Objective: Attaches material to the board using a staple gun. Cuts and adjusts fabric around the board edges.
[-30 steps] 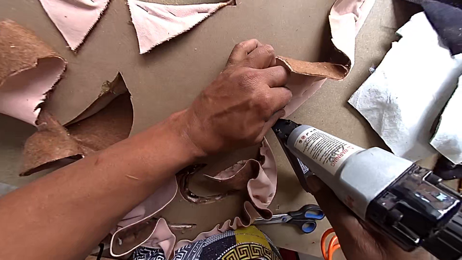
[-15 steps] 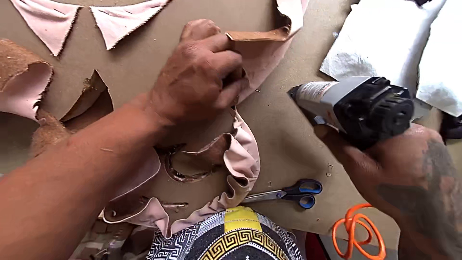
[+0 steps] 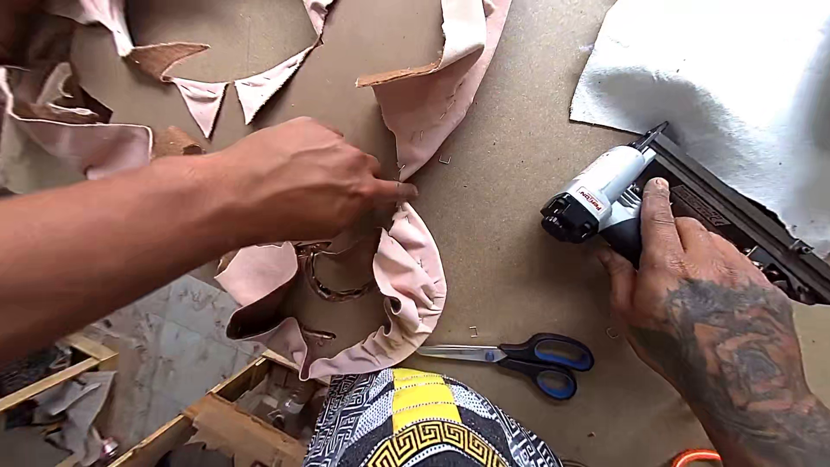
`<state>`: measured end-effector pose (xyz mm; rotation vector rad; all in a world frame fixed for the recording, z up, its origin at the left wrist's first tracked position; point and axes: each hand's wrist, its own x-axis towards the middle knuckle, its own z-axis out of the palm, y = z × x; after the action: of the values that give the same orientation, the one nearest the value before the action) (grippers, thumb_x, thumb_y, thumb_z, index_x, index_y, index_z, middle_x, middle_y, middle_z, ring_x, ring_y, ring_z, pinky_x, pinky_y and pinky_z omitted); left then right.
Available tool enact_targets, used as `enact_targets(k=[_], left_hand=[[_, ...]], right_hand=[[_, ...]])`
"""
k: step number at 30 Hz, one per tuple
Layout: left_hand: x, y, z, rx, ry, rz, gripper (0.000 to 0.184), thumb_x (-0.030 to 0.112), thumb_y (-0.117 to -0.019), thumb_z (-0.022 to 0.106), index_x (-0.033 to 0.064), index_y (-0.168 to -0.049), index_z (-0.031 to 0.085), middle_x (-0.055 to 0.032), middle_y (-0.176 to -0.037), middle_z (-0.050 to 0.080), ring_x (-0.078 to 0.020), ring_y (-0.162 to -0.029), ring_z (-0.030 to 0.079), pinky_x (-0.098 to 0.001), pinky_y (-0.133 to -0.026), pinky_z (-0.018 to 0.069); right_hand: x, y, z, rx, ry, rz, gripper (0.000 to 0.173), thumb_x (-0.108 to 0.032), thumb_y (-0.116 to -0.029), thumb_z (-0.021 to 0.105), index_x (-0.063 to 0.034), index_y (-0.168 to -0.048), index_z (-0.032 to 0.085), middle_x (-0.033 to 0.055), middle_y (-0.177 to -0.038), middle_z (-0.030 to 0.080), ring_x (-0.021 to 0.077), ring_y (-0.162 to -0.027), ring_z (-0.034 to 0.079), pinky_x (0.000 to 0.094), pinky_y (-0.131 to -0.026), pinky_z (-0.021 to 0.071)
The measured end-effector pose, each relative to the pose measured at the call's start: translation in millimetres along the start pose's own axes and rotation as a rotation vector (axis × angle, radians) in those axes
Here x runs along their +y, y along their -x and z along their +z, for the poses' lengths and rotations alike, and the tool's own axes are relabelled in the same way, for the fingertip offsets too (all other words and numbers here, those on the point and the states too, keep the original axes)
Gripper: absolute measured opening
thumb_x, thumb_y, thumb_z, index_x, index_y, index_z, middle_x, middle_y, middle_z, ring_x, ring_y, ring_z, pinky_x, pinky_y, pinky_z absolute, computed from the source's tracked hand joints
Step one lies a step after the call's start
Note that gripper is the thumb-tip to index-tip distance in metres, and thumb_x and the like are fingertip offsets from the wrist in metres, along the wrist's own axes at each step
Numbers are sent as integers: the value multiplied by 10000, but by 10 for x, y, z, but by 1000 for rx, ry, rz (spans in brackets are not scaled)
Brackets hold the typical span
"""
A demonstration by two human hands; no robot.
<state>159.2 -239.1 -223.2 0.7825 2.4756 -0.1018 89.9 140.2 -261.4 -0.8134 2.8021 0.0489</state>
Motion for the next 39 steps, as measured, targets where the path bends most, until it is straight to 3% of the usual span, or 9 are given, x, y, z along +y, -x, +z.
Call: enact_targets(k=[5, 9, 15, 26, 28, 30, 33, 37, 39], left_hand=[[40, -249, -255, -193, -97, -23, 295, 168, -1007, 493, 238, -1194, 711, -46, -749, 648, -263, -643, 640, -437, -539, 470], [56, -334, -322, -196, -117, -4, 212, 173, -998, 503, 178, -922, 700, -43, -729, 620, -248, -619, 622, -428, -523, 458], [11, -399, -354, -172, -131, 66, 260, 186, -1014, 488, 155, -840, 678, -47, -731, 613, -249, -653, 633, -436, -556, 467], [64, -484, -434, -230, -171, 37, 200, 116, -967, 559, 146, -799, 663, -47, -680, 581, -245, -605, 616, -431, -510, 451], [10, -505, -443, -239, -140, 53, 152, 145, -953, 599, 192, -856, 706, -32, -709, 609, -239, -624, 629, -445, -529, 473], [-73, -464, -400, -194, -104, 66, 127, 225, -946, 651, 253, -1035, 738, -14, -765, 650, -227, -660, 650, -450, -559, 498], [-71, -264, -279, -15, -41, -25, 298, 307, -922, 712, 235, -1206, 660, -11, -775, 648, -233, -677, 660, -456, -578, 526], [197, 204, -61, 420, 173, -387, 319, 351, -959, 664, 151, -1207, 673, -4, -747, 623, -197, -634, 617, -437, -595, 540], [388, 504, 129, 607, 283, -642, 375, 430, -976, 639, 145, -1212, 695, 24, -721, 594, -149, -593, 559, -399, -559, 523]], right_hand=[[96, 17, 109, 46, -44, -29, 754, -363, -988, 554, -32, -1609, 285, 307, -1058, 632, 521, -890, 651, 640, -695, 507], [142, 15, 133, 53, -71, -48, 766, -352, -971, 572, -40, -1610, 288, 292, -1036, 640, 502, -870, 658, 627, -684, 508], [194, 14, 134, 75, -124, -71, 759, -344, -958, 600, -46, -1601, 327, 285, -1045, 658, 495, -884, 670, 635, -708, 519], [221, -9, 137, 109, -157, -54, 752, -318, -907, 667, -77, -1573, 411, 251, -1011, 678, 468, -872, 682, 619, -683, 525], [245, -29, 149, 101, -152, -83, 782, -279, -889, 678, -59, -1581, 386, 269, -1023, 675, 484, -873, 681, 630, -687, 528], [274, -52, 118, 81, -140, -101, 803, -241, -875, 715, -49, -1580, 382, 275, -1035, 676, 494, -886, 682, 644, -697, 531], [348, -76, 119, 69, -135, -113, 839, -262, -852, 747, -81, -1588, 386, 265, -1040, 686, 480, -872, 690, 639, -686, 538], [439, -108, 220, 128, -111, -159, 855, -322, -812, 725, -81, -1572, 416, 245, -1042, 685, 464, -864, 680, 615, -668, 537], [419, -108, 131, 128, -86, -158, 846, -370, -804, 738, -69, -1542, 457, 266, -1138, 663, 495, -966, 656, 631, -725, 532]])
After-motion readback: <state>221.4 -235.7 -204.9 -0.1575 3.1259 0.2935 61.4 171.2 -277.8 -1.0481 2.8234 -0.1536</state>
